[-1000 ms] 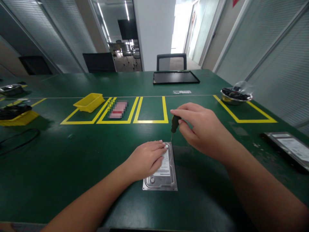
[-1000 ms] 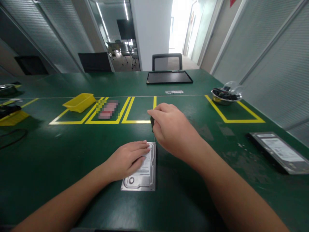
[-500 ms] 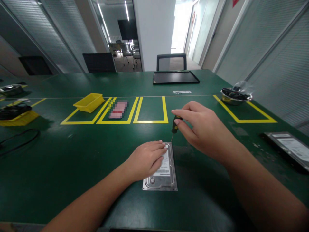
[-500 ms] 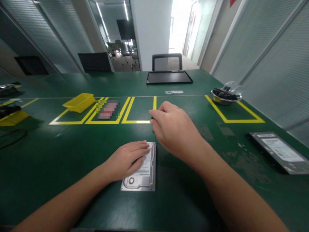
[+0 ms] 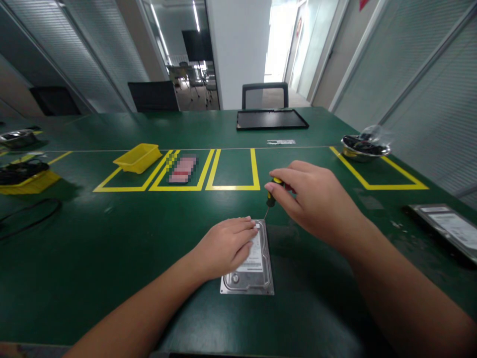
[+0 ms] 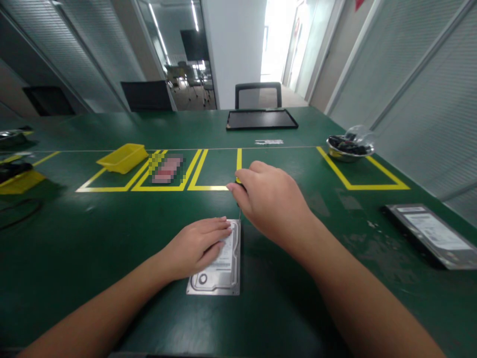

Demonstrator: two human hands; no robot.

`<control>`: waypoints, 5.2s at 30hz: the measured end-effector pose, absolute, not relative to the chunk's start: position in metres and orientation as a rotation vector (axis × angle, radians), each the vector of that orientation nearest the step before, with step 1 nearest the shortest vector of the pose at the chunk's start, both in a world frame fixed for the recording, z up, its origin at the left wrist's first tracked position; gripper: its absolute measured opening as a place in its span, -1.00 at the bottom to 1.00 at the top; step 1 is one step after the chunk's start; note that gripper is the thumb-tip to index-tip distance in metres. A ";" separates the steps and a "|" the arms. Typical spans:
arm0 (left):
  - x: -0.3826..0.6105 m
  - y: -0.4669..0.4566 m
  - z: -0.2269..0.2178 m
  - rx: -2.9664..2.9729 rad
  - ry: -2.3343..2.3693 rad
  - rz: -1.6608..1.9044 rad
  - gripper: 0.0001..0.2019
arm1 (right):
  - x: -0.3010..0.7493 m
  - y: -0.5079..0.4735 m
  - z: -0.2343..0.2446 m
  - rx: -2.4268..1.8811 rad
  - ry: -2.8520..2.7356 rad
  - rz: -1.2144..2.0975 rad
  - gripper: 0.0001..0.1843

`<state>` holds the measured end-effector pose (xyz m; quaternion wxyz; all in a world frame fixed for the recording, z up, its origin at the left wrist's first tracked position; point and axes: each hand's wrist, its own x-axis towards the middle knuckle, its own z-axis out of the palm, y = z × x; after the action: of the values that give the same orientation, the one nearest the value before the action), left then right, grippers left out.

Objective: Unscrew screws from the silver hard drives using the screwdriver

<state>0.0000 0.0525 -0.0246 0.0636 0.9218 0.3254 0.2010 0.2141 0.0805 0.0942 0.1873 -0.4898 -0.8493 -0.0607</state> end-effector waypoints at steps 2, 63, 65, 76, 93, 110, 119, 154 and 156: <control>0.000 0.053 -0.025 2.783 0.982 0.599 -0.65 | 0.215 0.081 0.093 -1.355 -2.384 -0.181 -0.67; 0.000 0.054 -0.027 2.800 0.976 0.594 -0.65 | 0.218 0.086 0.089 -1.108 -2.278 -0.151 -0.90; 0.000 0.054 -0.027 2.800 0.974 0.592 -0.65 | 0.218 0.086 0.090 -1.099 -2.284 -0.153 -0.89; 0.000 0.053 -0.025 2.805 0.966 0.611 -0.66 | 0.222 0.086 0.089 -1.054 -2.317 -0.116 -0.72; 0.000 0.054 -0.024 2.814 0.962 0.612 -0.65 | 0.221 0.085 0.093 -1.097 -2.343 -0.123 -0.66; 0.000 0.053 -0.025 2.801 0.968 0.606 -0.65 | 0.216 0.082 0.093 -1.338 -2.368 -0.190 -0.67; 0.000 0.054 -0.026 2.797 0.962 0.637 -0.65 | 0.216 0.083 0.091 -1.340 -2.332 -0.261 -0.69; 0.000 0.055 -0.027 2.798 0.965 0.607 -0.65 | 0.220 0.089 0.090 -1.122 -2.281 -0.139 -0.87; 0.000 0.055 -0.027 2.801 0.964 0.613 -0.65 | 0.220 0.089 0.090 -1.120 -2.280 -0.131 -0.83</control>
<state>0.0000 0.0545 -0.0274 0.0582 0.9244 0.3182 0.2022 0.2205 0.0890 0.0899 0.2945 -0.4208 -0.8566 -0.0493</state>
